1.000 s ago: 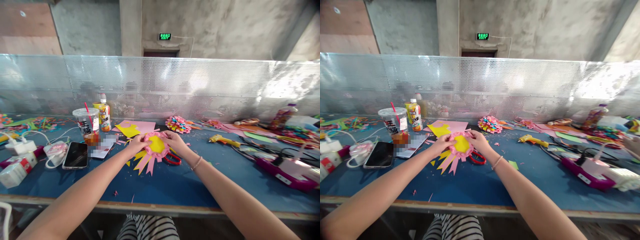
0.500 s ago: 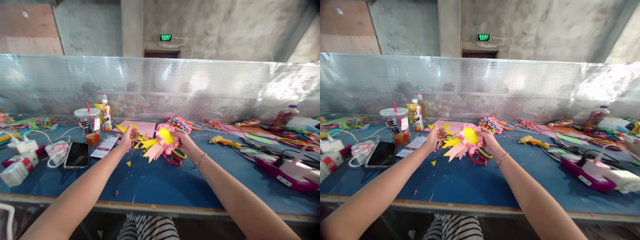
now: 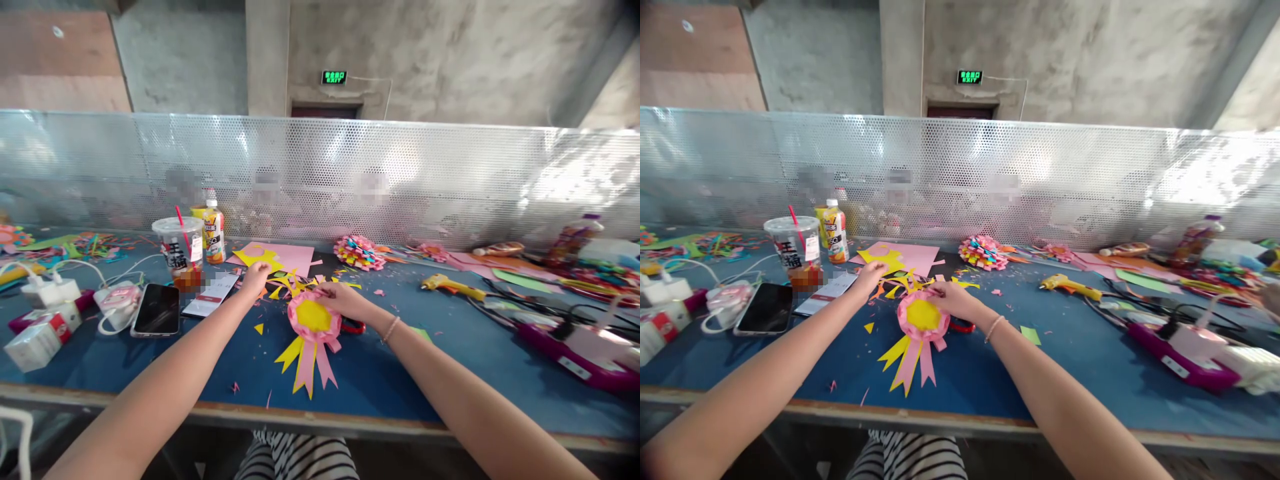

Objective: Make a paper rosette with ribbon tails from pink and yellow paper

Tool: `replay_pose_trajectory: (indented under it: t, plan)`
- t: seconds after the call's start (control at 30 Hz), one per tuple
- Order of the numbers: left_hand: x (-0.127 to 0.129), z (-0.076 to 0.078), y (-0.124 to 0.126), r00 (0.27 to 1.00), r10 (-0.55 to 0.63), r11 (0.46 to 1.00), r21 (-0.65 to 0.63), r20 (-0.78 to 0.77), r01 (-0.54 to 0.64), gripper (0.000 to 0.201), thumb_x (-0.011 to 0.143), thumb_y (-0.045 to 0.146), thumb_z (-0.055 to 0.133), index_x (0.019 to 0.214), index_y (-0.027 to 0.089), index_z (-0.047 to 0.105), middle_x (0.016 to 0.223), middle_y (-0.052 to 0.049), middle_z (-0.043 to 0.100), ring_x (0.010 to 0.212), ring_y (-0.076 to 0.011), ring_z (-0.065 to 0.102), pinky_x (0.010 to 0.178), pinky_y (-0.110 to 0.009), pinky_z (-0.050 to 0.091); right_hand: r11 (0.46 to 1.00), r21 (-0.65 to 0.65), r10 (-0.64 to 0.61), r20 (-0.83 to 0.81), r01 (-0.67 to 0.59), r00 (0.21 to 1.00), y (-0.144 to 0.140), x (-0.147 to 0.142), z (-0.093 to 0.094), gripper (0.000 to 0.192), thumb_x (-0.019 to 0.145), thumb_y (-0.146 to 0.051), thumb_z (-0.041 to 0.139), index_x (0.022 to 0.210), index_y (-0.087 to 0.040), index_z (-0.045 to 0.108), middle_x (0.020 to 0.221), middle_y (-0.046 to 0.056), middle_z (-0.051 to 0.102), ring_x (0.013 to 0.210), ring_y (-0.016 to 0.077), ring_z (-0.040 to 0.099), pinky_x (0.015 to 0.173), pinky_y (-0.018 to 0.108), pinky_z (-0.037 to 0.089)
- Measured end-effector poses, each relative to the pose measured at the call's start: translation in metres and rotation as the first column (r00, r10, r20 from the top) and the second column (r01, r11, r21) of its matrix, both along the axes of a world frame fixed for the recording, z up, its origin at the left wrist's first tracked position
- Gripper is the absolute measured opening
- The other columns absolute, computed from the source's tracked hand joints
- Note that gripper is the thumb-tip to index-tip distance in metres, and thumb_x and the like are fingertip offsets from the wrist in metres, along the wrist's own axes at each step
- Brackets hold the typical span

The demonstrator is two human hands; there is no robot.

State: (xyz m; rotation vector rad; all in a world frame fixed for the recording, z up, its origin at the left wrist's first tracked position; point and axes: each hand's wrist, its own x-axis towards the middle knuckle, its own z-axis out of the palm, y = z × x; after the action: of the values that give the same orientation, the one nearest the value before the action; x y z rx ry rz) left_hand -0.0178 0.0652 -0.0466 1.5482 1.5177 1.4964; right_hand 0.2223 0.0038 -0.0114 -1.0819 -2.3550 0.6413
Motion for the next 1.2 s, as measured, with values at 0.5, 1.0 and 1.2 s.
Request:
replay_pose_trajectory:
  t: [0.5,1.0,1.2]
  plan:
    - [0.011,0.002,-0.035,0.807,-0.099,0.994,-0.088,-0.582,0.059,0.014,0.06,0.032,0.064,0.072,0.024,0.066,0.097,-0.009,0.065,0.102,-0.0312,0.052,0.1,-0.05,0.018,0.824,0.485,-0.358,0.045,0.293,0.933,0.038,0.032,-0.016,0.029,0.085,-0.024,0.036,0.087,-0.016,0.064,0.094,0.01,0.062,0.093,0.0191,0.054,0.087,0.031,0.039]
    - [0.006,0.004,-0.033,0.816,-0.111,0.989,-0.146,-0.568,0.032,0.017,0.061,0.017,0.061,0.078,0.021,0.062,0.102,-0.013,0.061,0.106,-0.0331,0.05,0.098,-0.057,0.012,0.898,0.44,-0.147,0.322,-0.011,0.935,0.049,0.024,-0.033,0.037,0.082,-0.014,0.033,0.107,-0.016,0.06,0.117,0.01,0.058,0.114,0.0207,0.048,0.101,0.041,0.033]
    - [0.007,0.003,-0.031,0.84,-0.125,0.986,-0.162,-0.527,0.045,0.016,0.059,0.02,0.062,0.075,0.023,0.062,0.103,-0.01,0.062,0.105,-0.0331,0.05,0.1,-0.056,0.009,0.894,0.445,-0.193,0.261,0.059,0.946,0.051,0.026,-0.034,0.037,0.083,-0.015,0.031,0.108,-0.015,0.059,0.117,0.011,0.057,0.113,0.0214,0.049,0.1,0.041,0.035]
